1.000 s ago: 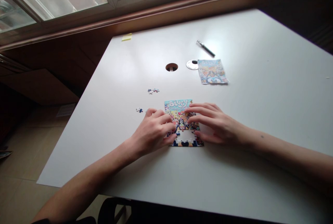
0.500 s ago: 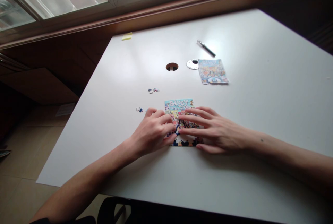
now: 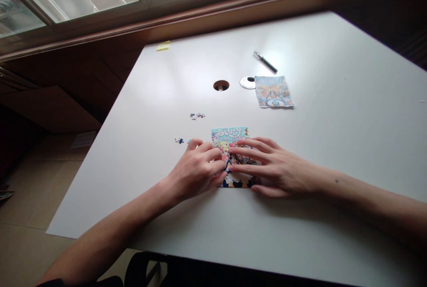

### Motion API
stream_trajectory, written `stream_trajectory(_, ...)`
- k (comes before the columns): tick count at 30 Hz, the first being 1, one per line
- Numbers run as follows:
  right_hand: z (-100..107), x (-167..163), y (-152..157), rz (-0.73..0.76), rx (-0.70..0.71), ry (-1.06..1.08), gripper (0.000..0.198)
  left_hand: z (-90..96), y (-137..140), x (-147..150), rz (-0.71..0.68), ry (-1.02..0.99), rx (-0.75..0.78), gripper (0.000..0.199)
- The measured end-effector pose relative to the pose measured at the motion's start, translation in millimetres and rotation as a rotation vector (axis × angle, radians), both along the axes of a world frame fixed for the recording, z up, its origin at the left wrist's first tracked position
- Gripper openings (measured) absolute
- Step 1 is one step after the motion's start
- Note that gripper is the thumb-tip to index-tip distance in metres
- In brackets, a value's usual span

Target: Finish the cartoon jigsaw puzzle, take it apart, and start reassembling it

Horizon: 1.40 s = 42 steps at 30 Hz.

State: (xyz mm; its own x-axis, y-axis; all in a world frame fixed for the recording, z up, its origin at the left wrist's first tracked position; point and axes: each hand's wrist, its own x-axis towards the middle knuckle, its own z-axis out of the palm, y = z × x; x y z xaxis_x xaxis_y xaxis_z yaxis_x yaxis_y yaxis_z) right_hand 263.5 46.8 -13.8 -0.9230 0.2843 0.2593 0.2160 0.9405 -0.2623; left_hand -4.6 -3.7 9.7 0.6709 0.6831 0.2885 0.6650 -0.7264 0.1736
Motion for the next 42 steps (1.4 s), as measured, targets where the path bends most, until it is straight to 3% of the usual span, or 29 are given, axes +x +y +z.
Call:
stream_trajectory(16,-1.4,-0.2,0.1,0.001,0.044,-0.046,0.060,-1.1,-0.4,1.4,0.021,-0.045,-0.056,0.023)
stream_trajectory(23,-2.7,-0.2,0.4,0.010,0.069,-0.061,0.061,-2.5,0.1,2.0,0.047,-0.102,-0.115,0.010)
stream_trajectory(37,-2.1,0.9,0.3,0.004,0.059,-0.068,0.061,6.4,-0.7,-10.8,-0.080,-0.067,-0.154,0.018)
stream_trajectory(42,-1.6,1.0,0.1,0.003,0.028,-0.072,0.062,7.8,-0.9,-11.7,-0.109,-0.010,-0.101,0.018)
